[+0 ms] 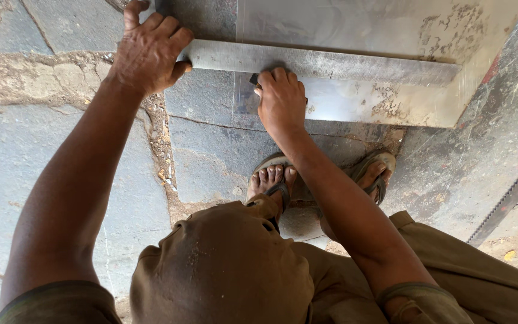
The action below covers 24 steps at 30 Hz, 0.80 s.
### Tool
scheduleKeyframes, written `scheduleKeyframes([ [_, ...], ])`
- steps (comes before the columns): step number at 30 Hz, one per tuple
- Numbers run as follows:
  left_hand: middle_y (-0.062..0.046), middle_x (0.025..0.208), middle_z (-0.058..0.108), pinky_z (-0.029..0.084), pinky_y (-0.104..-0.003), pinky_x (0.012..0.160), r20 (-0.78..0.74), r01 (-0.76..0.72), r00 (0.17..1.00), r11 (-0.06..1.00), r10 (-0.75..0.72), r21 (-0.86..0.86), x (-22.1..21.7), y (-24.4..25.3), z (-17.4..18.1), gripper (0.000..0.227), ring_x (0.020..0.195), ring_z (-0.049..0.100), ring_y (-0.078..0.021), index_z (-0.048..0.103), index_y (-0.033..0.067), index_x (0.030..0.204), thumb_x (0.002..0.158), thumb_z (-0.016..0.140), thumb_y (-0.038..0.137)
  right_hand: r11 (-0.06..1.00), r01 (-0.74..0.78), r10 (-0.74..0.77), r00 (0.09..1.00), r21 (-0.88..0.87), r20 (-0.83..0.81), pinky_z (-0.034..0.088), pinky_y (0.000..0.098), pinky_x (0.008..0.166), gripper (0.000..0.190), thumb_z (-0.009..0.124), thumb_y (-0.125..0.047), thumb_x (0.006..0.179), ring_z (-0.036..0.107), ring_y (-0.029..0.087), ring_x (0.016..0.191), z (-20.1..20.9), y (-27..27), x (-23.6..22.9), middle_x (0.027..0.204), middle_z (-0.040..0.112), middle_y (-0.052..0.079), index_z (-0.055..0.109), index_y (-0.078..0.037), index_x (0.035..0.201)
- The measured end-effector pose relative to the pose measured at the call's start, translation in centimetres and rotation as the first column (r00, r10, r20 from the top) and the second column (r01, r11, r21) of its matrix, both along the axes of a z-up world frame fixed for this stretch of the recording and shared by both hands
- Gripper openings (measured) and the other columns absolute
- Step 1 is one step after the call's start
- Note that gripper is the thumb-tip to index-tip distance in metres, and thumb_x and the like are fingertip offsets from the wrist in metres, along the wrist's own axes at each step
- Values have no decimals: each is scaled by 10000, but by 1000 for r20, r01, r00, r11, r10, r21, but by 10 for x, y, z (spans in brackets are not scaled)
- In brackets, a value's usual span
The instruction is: The person uses a metal ruler and a small scraper to remove residue from a large metal sheet. They repeatedly position the ruler and scrape along its edge, then lift the ruler to continue on adjacent sections.
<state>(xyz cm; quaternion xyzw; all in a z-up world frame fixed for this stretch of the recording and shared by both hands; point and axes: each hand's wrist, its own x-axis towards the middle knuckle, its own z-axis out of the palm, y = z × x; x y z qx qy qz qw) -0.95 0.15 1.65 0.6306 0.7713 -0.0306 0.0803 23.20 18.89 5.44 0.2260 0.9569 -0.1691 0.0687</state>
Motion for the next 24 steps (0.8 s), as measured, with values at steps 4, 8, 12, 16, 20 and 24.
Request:
scheduleKeyframes([
  [4, -35, 1078, 701, 199, -508, 1151, -35, 15, 999, 999, -16, -31, -1, 5, 10, 524, 1068, 647, -213, 704, 217, 1251, 857, 810, 547, 907, 112, 110, 868, -406, 484, 504, 485, 826, 209, 708, -261, 985, 634, 310, 934, 11, 8, -2, 1022, 664, 131, 699, -91, 1106],
  [8, -41, 1085, 697, 199, -497, 1221, 37, -4, 999, 999, 6, -50, 0, 8, 8, 519, 1072, 649, -215, 700, 213, 1286, 879, 818, 514, 948, -29, 101, 972, -318, 212, 500, 445, 888, 231, 773, -263, 921, 633, 270, 936, 2, 17, 8, 1068, 702, 116, 757, -95, 1079],
  [12, -40, 1099, 702, 197, -496, 1228, 46, -18, 999, 999, 20, -30, 1, 2, 2, 514, 1090, 653, -212, 707, 213, 1279, 873, 830, 503, 994, -68, 57, 991, -88, -121, 529, 414, 888, 191, 772, -193, 905, 646, 255, 986, -17, 14, 16, 1065, 717, 95, 763, -88, 1064],
  [16, -33, 1111, 708, 194, -503, 1232, 77, -34, 996, 999, 36, -24, -1, 3, 1, 508, 1121, 649, -211, 711, 216, 1278, 867, 839, 484, 996, -25, 24, 1000, -81, -14, 527, 411, 843, 201, 757, -134, 884, 638, 256, 953, -21, 11, 9, 1061, 711, 112, 755, -62, 1071],
  [20, -69, 1121, 709, 205, -512, 1209, 84, -21, 996, 997, 28, -78, 3, 0, 2, 519, 1115, 646, -234, 699, 198, 1293, 898, 822, 511, 993, -90, 101, 984, -77, 150, 533, 443, 816, 167, 713, -55, 893, 658, 273, 937, -6, 5, 0, 1044, 706, 137, 736, -42, 1058],
  [24, -43, 1164, 712, 195, -523, 1238, 62, -26, 998, 997, 30, -67, -3, 11, 11, 542, 1151, 647, -217, 680, 221, 1331, 876, 805, 486, 766, -49, 555, 553, -641, 622, 518, 411, 901, 298, 760, -253, 915, 678, 252, 951, 21, 23, 0, 1088, 710, 168, 690, -45, 1117],
])
